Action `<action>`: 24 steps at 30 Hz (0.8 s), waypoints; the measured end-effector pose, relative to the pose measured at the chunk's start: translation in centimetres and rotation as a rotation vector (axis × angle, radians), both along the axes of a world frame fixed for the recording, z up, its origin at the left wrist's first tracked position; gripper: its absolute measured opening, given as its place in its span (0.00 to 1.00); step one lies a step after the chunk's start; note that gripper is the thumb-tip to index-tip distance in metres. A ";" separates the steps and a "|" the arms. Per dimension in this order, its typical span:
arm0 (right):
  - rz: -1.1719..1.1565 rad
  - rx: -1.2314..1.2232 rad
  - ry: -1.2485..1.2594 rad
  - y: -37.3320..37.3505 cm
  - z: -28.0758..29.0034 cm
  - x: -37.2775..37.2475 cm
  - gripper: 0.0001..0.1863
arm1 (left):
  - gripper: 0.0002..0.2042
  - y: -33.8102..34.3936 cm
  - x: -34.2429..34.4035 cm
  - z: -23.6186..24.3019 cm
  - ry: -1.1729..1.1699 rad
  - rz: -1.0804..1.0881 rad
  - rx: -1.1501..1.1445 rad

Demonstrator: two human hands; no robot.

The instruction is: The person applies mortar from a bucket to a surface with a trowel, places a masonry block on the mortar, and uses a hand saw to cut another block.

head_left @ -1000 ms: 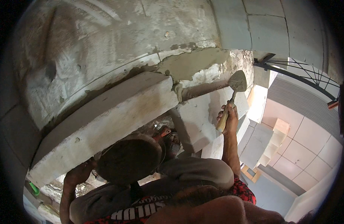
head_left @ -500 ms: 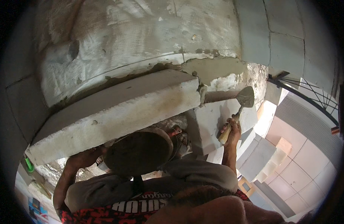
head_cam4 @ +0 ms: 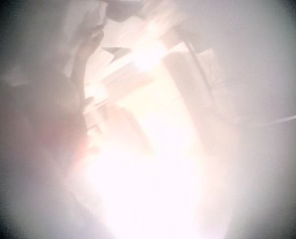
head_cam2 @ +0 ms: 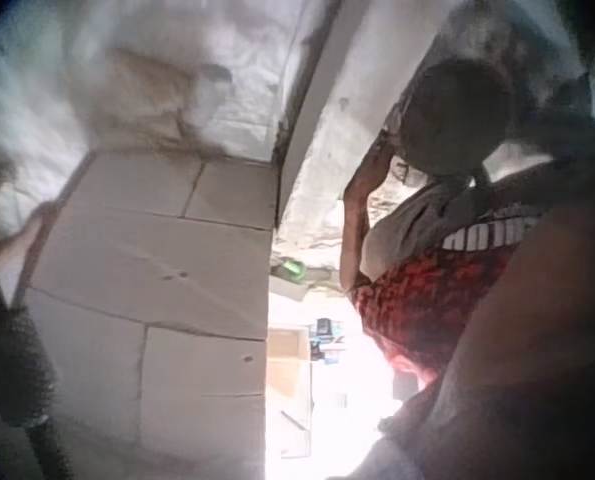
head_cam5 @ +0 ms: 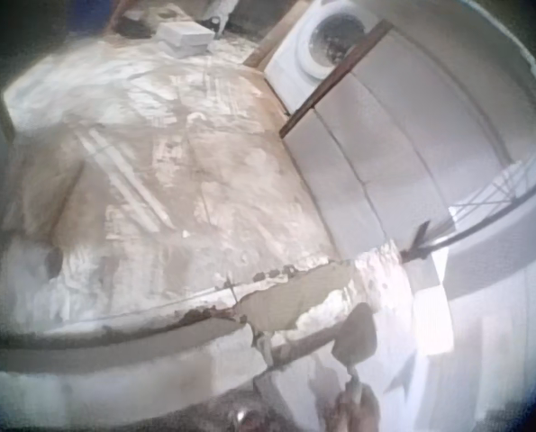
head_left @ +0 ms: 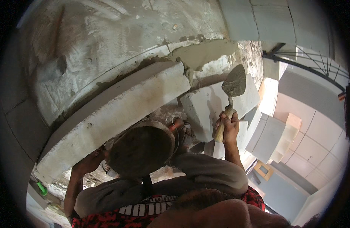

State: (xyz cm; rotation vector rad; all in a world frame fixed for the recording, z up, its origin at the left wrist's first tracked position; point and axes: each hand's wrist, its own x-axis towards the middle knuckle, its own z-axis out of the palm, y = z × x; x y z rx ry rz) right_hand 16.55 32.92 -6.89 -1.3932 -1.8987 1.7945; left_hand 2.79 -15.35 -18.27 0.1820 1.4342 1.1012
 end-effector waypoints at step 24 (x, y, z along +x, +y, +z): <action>1.636 0.406 -0.415 -7.3 10.7 -1.5 0.27 | 0.18 3.0 0.9 3.8 0.441 0.108 -0.037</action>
